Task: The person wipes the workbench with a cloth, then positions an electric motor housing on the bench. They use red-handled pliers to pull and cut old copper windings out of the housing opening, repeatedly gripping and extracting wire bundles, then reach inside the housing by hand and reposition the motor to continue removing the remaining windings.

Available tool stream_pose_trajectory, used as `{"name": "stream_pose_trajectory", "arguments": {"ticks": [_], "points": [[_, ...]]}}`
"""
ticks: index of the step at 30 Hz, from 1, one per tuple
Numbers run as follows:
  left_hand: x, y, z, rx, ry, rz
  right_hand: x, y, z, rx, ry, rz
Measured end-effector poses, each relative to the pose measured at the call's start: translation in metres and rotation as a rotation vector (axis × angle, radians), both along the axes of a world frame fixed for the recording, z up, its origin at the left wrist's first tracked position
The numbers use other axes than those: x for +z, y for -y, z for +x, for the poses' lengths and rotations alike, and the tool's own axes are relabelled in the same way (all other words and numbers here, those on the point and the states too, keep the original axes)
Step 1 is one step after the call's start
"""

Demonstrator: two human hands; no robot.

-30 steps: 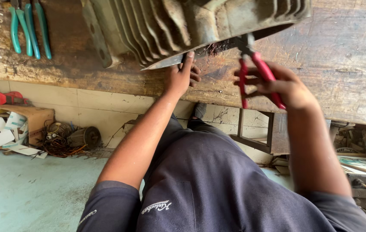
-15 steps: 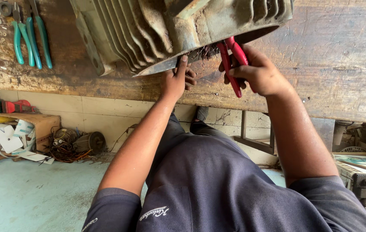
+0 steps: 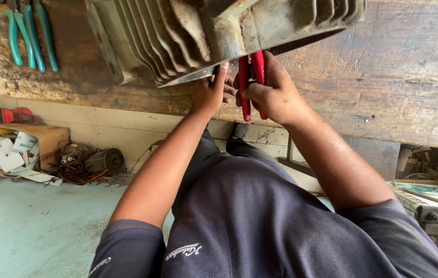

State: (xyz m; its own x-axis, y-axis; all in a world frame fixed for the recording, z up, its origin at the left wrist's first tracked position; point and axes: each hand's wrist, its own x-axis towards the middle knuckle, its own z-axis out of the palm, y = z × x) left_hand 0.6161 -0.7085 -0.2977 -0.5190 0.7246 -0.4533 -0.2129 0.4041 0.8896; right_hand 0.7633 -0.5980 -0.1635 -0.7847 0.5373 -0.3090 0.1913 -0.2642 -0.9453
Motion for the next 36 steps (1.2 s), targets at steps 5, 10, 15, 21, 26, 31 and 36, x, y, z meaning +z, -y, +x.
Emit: {"name": "stream_pose_trajectory", "arguments": {"ticks": [5, 10, 15, 21, 26, 31, 36], "points": [[-0.040, 0.007, -0.004, -0.004, -0.266, -0.038, -0.002, 0.012, -0.011, -0.048, 0.039, -0.059], [-0.123, 0.020, -0.008, 0.108, -0.052, 0.121, -0.011, 0.018, -0.031, -0.075, 0.011, -0.084], [-0.125, 0.018, -0.017, -0.011, -0.577, 0.072, -0.012, 0.001, -0.036, 0.043, -0.237, -0.146], [-0.040, 0.002, -0.012, 0.000, 0.120, 0.020, 0.024, -0.005, 0.024, 0.029, -0.017, -0.141], [-0.017, -0.003, -0.008, -0.003, 0.203, 0.057, 0.028, -0.015, 0.050, 0.059, 0.023, -0.197], [-0.025, -0.004, -0.007, -0.004, 0.157, 0.075, 0.012, -0.028, 0.031, 0.012, -0.043, -0.236], [-0.029, -0.004, -0.007, -0.012, 0.206, 0.113, -0.012, -0.020, 0.010, -0.117, -0.105, -0.384]]}}
